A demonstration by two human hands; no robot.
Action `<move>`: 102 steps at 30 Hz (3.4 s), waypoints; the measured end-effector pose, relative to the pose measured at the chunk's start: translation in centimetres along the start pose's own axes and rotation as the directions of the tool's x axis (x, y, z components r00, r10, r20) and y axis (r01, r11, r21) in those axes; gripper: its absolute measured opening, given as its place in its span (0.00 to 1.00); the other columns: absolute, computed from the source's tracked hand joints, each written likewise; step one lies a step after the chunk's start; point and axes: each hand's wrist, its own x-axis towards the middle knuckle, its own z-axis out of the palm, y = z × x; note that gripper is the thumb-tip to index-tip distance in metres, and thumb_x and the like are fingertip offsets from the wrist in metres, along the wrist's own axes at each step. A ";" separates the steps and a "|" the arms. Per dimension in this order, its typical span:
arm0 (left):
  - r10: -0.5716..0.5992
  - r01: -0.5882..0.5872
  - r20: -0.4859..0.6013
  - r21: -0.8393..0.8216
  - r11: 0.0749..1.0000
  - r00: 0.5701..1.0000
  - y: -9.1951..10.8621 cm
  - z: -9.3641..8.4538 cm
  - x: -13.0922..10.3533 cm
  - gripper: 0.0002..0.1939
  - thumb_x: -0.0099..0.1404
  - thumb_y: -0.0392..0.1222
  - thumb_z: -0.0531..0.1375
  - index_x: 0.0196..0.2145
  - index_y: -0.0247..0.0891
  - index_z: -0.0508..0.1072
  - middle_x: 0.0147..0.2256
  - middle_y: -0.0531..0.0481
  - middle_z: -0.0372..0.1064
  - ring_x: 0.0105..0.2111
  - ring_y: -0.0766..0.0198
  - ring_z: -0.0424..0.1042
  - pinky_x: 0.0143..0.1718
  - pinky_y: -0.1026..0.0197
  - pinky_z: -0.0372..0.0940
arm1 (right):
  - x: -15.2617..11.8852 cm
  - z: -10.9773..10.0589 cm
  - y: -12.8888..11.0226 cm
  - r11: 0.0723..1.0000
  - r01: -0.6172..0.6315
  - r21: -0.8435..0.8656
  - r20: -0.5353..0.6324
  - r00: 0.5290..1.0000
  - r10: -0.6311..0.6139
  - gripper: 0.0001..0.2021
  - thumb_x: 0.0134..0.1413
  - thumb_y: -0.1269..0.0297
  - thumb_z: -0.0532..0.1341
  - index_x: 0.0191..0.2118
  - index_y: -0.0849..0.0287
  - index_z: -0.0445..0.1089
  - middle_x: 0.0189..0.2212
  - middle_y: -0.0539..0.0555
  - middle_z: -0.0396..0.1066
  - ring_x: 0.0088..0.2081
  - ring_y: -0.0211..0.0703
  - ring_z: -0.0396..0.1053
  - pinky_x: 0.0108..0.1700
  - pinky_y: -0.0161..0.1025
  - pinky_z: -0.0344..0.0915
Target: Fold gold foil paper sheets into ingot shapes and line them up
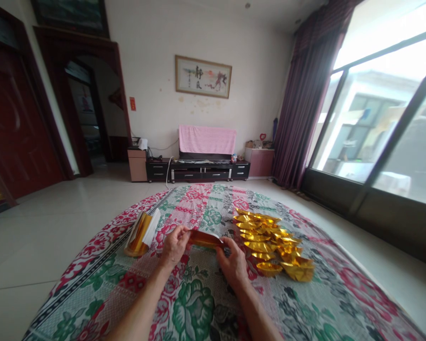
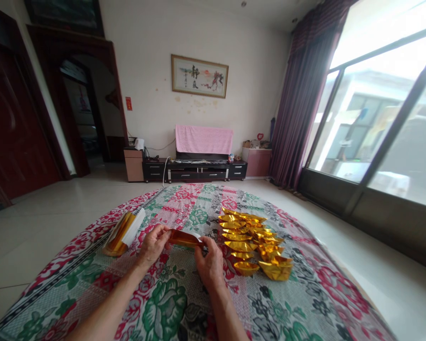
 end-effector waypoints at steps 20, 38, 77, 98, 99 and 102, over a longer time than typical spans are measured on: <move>-0.186 0.510 0.480 -0.745 0.431 0.858 2.6 1.0 -1.2 0.22 0.56 0.46 0.62 0.47 0.37 0.65 0.33 0.47 0.73 0.30 0.64 0.73 0.27 0.65 0.68 | 0.1 0.1 -1.8 0.920 0.354 -0.169 -0.094 0.923 -0.373 0.12 0.44 0.78 0.53 0.31 0.55 0.68 0.35 0.50 0.69 0.45 0.43 0.62 0.54 0.47 0.47; -0.193 0.302 0.236 -0.643 0.704 0.952 2.2 0.9 -1.0 0.19 0.48 0.39 0.64 0.40 0.34 0.71 0.28 0.49 0.74 0.26 0.62 0.72 0.24 0.66 0.63 | -0.7 0.2 -2.6 0.949 0.312 -0.053 -0.121 0.941 -0.316 0.21 0.49 0.69 0.54 0.51 0.57 0.58 0.50 0.58 0.61 0.54 0.48 0.57 0.55 0.51 0.53; -0.069 0.078 0.074 -0.126 0.989 0.995 0.5 1.3 -0.4 0.24 0.44 0.30 0.63 0.41 0.43 0.73 0.37 0.49 0.73 0.36 0.59 0.71 0.41 0.62 0.63 | -0.2 0.9 -1.0 0.999 0.043 -0.005 0.063 0.997 -0.043 0.17 0.45 0.71 0.52 0.44 0.61 0.68 0.28 0.52 0.72 0.25 0.36 0.68 0.29 0.30 0.63; 0.302 -0.446 0.359 0.441 0.779 0.883 1.8 1.7 -1.4 0.11 0.60 0.39 0.53 0.27 0.40 0.75 0.35 0.45 0.69 0.40 0.56 0.64 0.47 0.54 0.57 | -0.4 0.9 -0.7 0.966 0.083 -0.245 0.045 0.996 -0.074 0.12 0.45 0.73 0.53 0.33 0.57 0.73 0.28 0.52 0.72 0.29 0.39 0.70 0.33 0.31 0.61; 0.304 -0.439 0.351 0.420 0.794 0.886 1.7 1.8 -1.4 0.11 0.60 0.39 0.53 0.27 0.40 0.74 0.33 0.45 0.69 0.39 0.57 0.65 0.46 0.55 0.57 | -0.4 1.0 -0.6 0.966 0.080 -0.245 0.041 0.997 -0.072 0.12 0.45 0.73 0.53 0.33 0.57 0.73 0.29 0.52 0.73 0.30 0.39 0.70 0.34 0.31 0.62; 0.337 -0.452 0.338 0.364 0.814 0.879 1.5 1.9 -1.4 0.10 0.60 0.40 0.53 0.28 0.41 0.74 0.33 0.45 0.69 0.37 0.57 0.66 0.45 0.56 0.57 | -0.3 1.0 -0.5 0.967 0.065 -0.246 0.027 0.998 -0.060 0.12 0.45 0.73 0.54 0.34 0.57 0.73 0.31 0.52 0.73 0.32 0.40 0.71 0.36 0.32 0.62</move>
